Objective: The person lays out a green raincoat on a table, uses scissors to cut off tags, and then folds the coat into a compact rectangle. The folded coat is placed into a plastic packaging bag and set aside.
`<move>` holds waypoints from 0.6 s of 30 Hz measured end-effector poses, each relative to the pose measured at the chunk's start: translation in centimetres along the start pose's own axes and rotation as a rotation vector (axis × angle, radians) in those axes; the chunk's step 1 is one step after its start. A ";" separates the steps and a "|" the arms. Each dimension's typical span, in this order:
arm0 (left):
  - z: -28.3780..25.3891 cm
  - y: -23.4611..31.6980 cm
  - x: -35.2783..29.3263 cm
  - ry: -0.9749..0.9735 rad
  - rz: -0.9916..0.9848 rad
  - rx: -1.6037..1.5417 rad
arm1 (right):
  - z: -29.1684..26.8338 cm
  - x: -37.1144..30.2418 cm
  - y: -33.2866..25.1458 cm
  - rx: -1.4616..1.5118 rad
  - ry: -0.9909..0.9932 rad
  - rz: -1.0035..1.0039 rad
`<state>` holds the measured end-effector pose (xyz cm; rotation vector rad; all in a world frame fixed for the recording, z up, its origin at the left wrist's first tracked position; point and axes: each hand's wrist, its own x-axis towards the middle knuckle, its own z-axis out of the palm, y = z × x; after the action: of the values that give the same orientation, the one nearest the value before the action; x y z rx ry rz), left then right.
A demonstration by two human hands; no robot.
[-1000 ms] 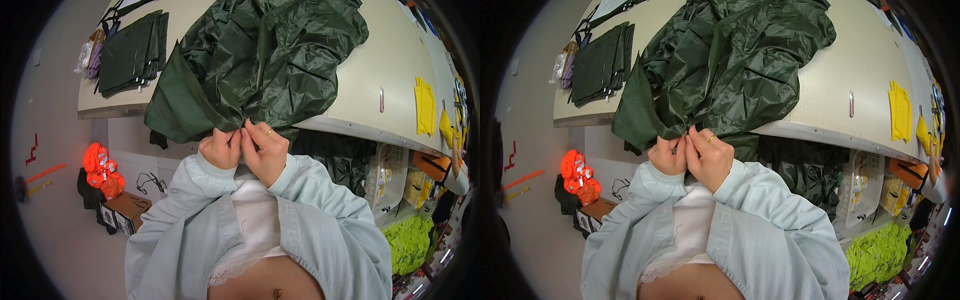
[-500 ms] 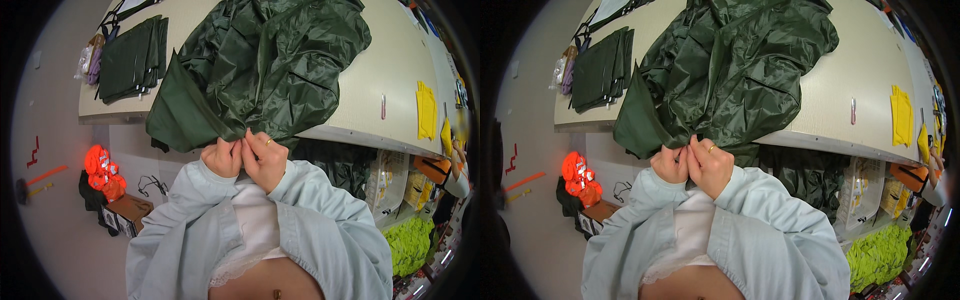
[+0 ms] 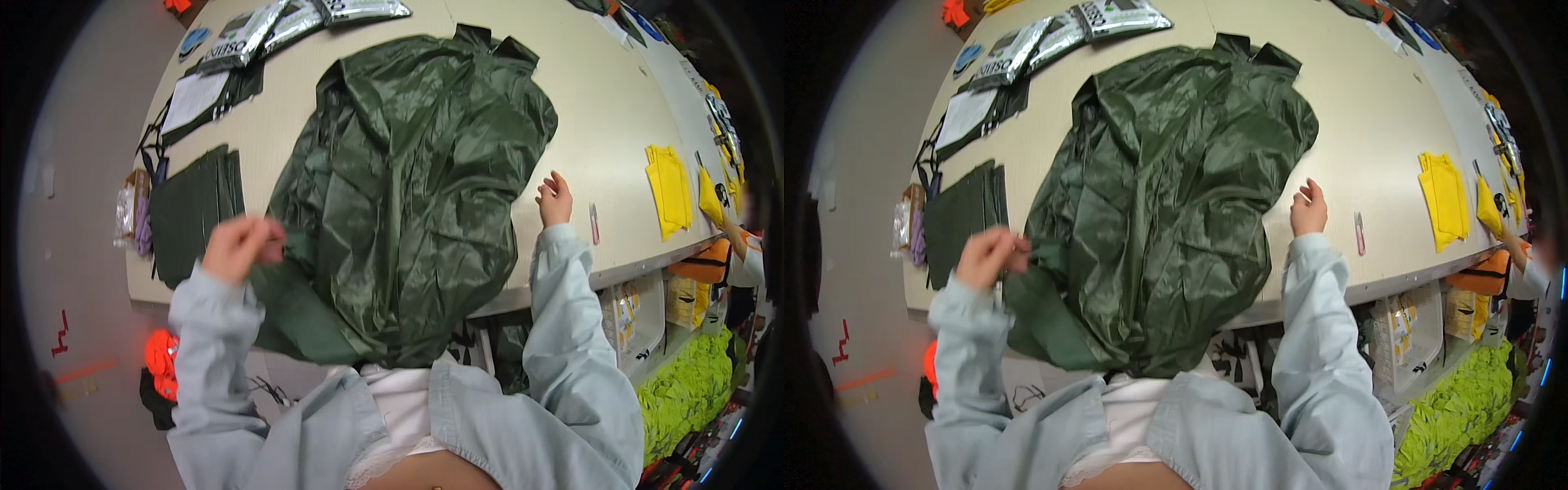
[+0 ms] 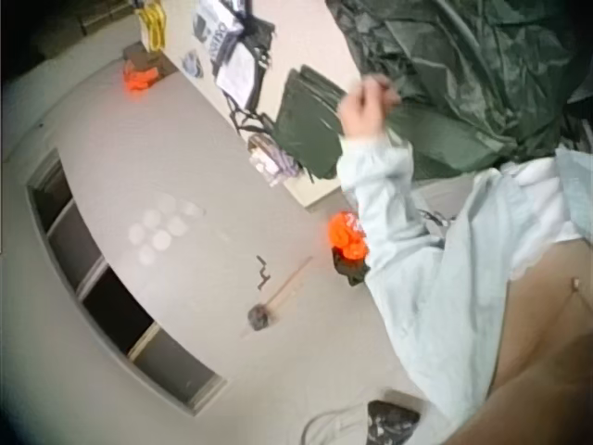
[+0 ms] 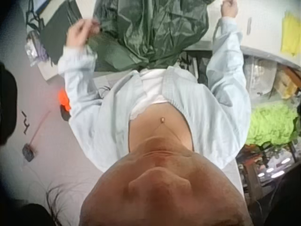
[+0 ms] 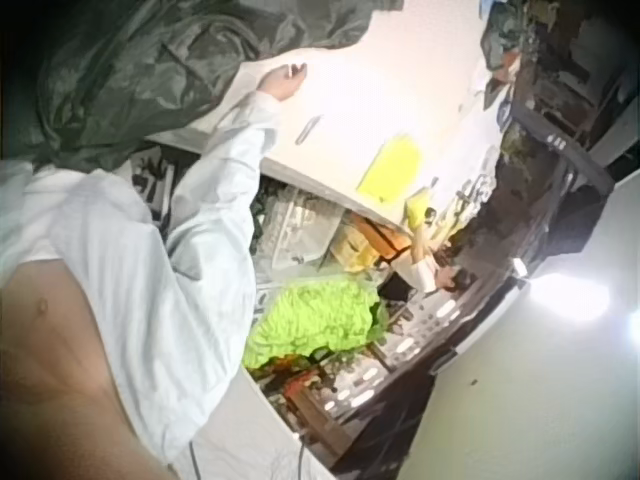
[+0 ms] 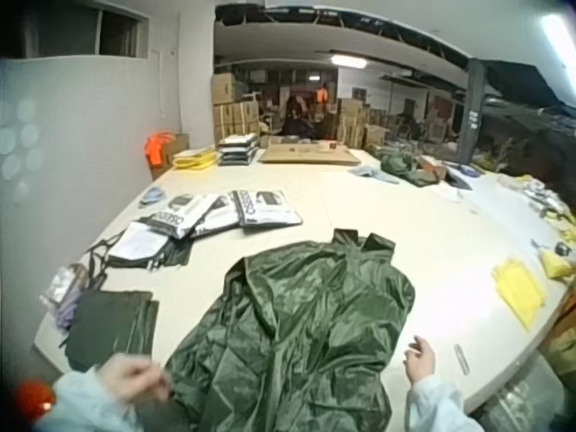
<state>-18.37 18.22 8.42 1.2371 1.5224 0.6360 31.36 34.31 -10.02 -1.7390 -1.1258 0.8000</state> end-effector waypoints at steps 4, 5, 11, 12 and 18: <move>-3.0 -5.8 18.7 0.491 0.318 0.357 | 3.1 6.5 1.7 0.263 0.025 0.468; -4.8 -10.5 23.7 0.556 0.416 0.637 | 4.6 6.4 0.6 0.363 0.092 0.555; 0.8 -6.8 34.6 0.570 0.136 0.174 | 5.3 13.3 8.9 0.458 -0.136 0.113; 0.6 -7.6 35.1 0.496 0.041 0.184 | 5.7 12.1 6.2 0.723 -0.273 0.327; -2.6 -6.1 39.4 0.745 0.216 0.349 | 5.8 12.5 -8.8 0.183 -0.071 0.013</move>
<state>-20.77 53.10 -10.95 1.5347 2.1963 1.0890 28.04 49.47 -4.85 -1.5781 -1.0547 0.9484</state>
